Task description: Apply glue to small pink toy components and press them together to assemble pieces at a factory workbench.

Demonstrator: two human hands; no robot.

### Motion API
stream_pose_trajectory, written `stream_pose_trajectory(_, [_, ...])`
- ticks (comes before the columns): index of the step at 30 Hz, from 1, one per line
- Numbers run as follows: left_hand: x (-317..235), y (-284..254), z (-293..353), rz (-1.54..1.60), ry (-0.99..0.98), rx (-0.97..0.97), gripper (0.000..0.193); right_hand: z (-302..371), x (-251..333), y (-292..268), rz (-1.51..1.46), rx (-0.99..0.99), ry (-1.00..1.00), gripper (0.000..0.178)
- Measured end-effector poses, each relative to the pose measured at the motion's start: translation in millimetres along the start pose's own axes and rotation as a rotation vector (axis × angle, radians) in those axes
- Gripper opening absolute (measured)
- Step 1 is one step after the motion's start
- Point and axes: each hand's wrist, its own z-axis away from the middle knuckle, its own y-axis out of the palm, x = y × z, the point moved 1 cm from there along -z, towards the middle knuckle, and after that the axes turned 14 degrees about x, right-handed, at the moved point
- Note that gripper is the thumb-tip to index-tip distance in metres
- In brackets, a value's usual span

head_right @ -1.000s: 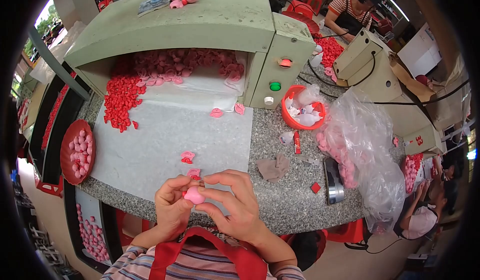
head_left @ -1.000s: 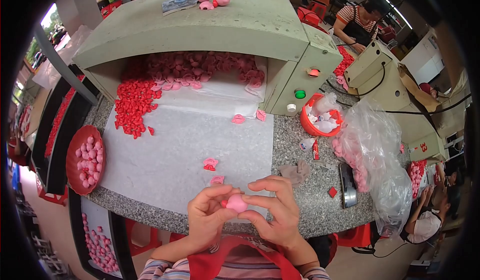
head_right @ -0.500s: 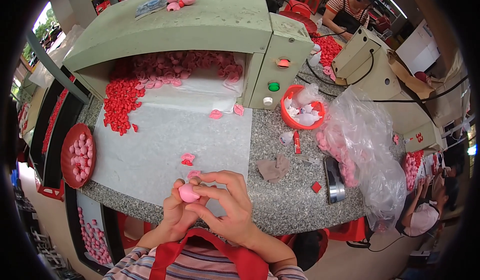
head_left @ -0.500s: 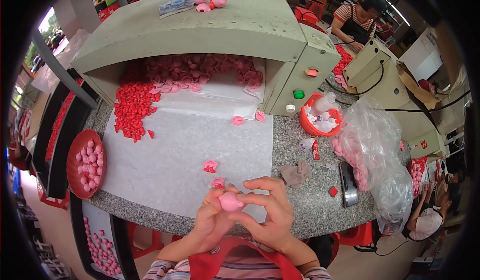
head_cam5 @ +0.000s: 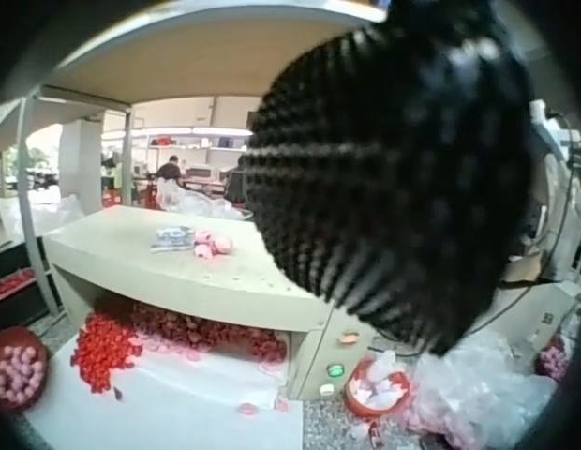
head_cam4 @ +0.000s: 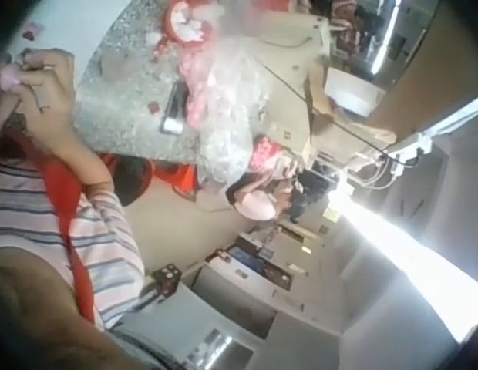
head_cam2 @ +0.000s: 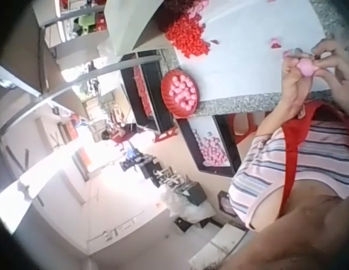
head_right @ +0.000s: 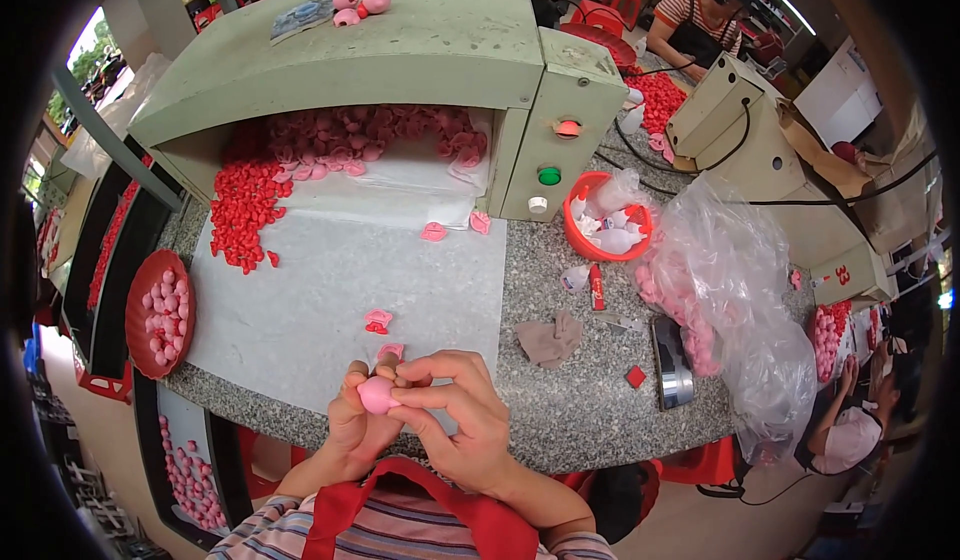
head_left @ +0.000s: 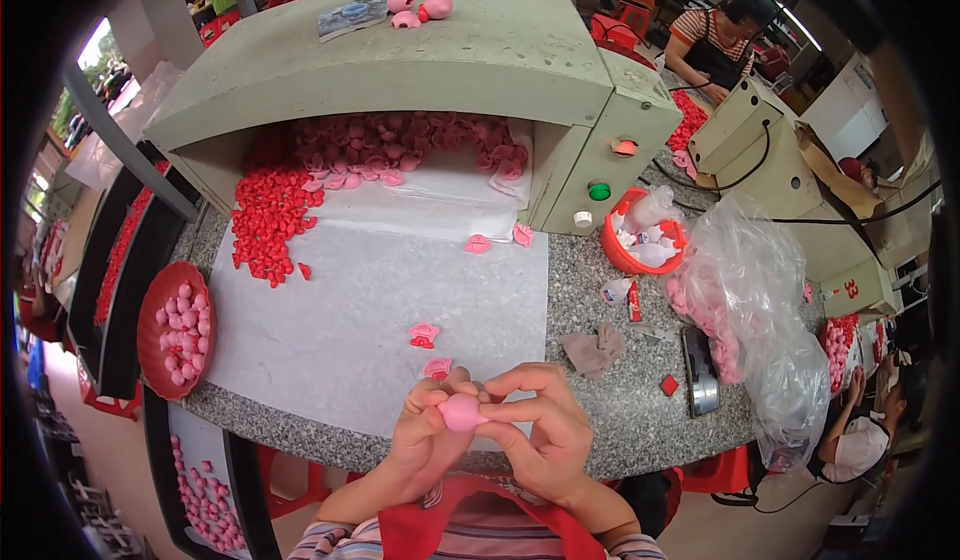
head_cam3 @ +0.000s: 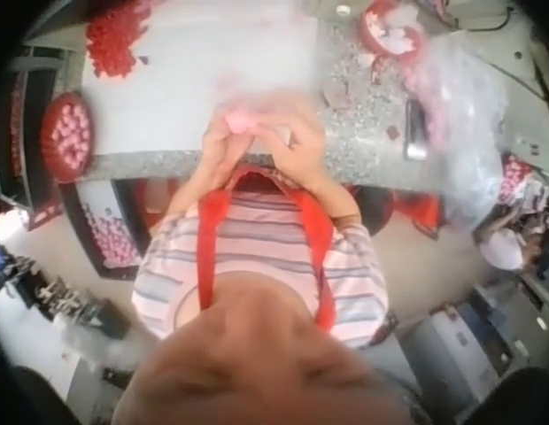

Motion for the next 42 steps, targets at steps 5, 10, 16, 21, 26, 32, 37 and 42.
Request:
stream_pose_trajectory(5, [-3.2,1.1,-1.1,-0.055,0.006,0.019,0.016,-1.7,-0.1,-0.2,0.030,-0.003,-0.036,0.018])
stream_pose_trajectory(10, [-5.0,-0.2,-0.2,-0.152,0.035,0.033,0.016,-2.0,1.3,-0.3,0.037,-0.002,-0.042,0.017])
stream_pose_trajectory(16, [-6.1,3.7,-4.2,-0.244,0.086,0.074,0.014,-0.4,1.0,-0.5,0.012,-0.006,-0.055,0.016])
stream_pose_trajectory(21, [-6.2,4.2,-4.7,-0.270,0.091,0.078,0.012,0.4,1.4,-1.4,0.003,-0.003,-0.060,0.016])
stream_pose_trajectory(26, [-6.2,4.3,-4.0,-0.335,0.096,0.081,0.009,2.8,-1.5,-2.3,-0.007,-0.003,-0.065,0.015])
stream_pose_trajectory(32, [-5.2,6.3,-3.1,-0.357,0.098,0.067,0.009,5.3,-4.6,-1.9,-0.030,-0.014,-0.082,0.015])
stream_pose_trajectory(37, [-3.4,5.0,-3.4,-0.318,0.099,0.045,0.007,6.4,-6.3,-0.6,-0.038,-0.019,-0.049,0.014])
stream_pose_trajectory(42, [-4.4,4.5,-1.7,-0.220,0.066,-0.026,0.014,2.6,-3.5,5.8,-0.017,-0.032,0.026,0.028])
